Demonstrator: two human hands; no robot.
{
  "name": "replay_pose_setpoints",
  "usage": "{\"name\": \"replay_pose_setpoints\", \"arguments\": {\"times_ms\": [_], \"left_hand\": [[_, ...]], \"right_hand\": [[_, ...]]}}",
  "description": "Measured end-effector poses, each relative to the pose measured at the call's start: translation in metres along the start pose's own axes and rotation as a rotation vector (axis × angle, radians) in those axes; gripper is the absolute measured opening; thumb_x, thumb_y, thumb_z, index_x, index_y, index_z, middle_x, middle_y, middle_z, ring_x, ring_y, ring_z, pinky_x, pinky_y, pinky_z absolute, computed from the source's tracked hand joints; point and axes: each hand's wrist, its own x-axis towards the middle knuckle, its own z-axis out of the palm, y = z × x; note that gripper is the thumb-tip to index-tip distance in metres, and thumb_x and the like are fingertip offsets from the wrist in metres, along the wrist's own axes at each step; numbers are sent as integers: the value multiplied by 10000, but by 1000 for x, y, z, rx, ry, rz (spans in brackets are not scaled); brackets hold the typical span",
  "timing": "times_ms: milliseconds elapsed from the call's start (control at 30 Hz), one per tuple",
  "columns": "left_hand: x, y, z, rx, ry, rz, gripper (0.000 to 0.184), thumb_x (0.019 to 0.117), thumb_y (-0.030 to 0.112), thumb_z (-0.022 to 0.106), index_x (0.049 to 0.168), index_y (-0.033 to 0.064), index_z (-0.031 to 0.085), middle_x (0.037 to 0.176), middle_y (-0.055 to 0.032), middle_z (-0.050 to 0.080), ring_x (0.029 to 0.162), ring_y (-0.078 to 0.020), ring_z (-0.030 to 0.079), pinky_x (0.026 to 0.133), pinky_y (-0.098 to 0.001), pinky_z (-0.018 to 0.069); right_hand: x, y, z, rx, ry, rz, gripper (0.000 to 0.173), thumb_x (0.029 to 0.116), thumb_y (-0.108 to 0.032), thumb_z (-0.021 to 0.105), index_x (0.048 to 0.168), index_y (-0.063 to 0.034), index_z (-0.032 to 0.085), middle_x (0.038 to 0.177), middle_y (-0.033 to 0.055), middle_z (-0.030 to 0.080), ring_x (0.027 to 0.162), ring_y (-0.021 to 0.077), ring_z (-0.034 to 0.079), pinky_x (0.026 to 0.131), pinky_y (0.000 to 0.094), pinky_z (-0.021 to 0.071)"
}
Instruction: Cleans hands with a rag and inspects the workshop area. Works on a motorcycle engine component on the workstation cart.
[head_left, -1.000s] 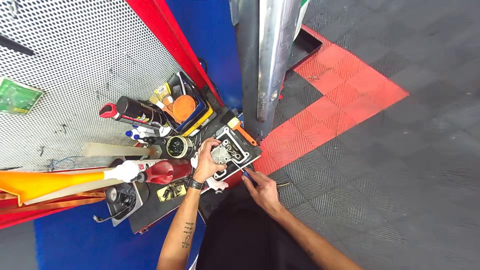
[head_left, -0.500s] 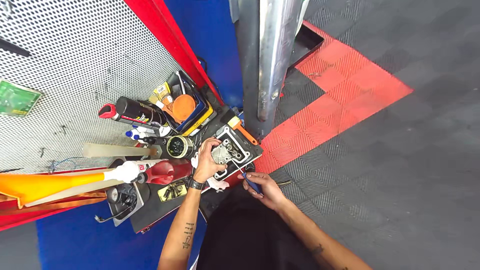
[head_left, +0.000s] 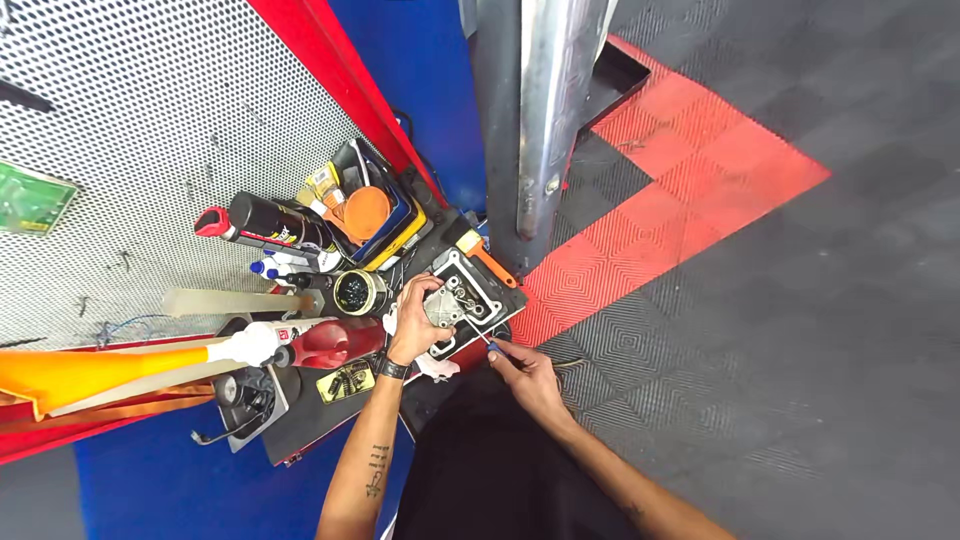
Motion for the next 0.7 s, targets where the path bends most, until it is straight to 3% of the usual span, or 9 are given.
{"name": "replay_pose_setpoints", "arguments": {"times_ms": [33, 100, 233, 600, 700], "left_hand": [[0, 0, 0, 3, 0, -2, 836, 477, 190, 934, 1232, 70, 596, 1408, -105, 590, 1447, -271, 423, 1223, -506, 323], [0, 1, 0, 8, 0, -4, 833, 480, 194, 934, 1231, 72, 598, 1409, -104, 589, 1446, -270, 424, 1222, -503, 325], [0, 1, 0, 3, 5, -2, 826, 480, 193, 931, 1225, 66, 600, 1406, -112, 589, 1441, -272, 430, 1223, -497, 324], [0, 3, -1, 7, 2, -13, 836, 475, 190, 933, 1232, 68, 600, 1402, -110, 591, 1435, -269, 436, 1221, -502, 328], [0, 2, 0, 14, 1, -1, 841, 478, 193, 932, 1240, 66, 599, 1401, -118, 588, 1428, -271, 444, 1216, -507, 333]], "right_hand": [[-2, 1, 2, -84, 27, -47, 273, 966, -205, 664, 1175, -58, 760, 1000, 21, 771, 834, 21, 700, 770, 210, 584], [-5, 5, 7, -207, 89, -134, 297, 968, -249, 663, 1177, -64, 765, 1035, 54, 765, 897, 57, 711, 822, 242, 587], [-6, 6, 9, -297, 131, -190, 305, 964, -263, 671, 1179, -70, 768, 1010, 61, 761, 888, 88, 710, 809, 266, 587], [-5, 6, 10, -258, 112, -170, 287, 944, -258, 684, 1145, -70, 767, 1006, 50, 755, 868, 60, 698, 787, 239, 583], [-3, 3, 8, -95, 57, -76, 251, 942, -229, 692, 1120, -64, 757, 913, 8, 750, 740, 26, 670, 674, 207, 569]]}}
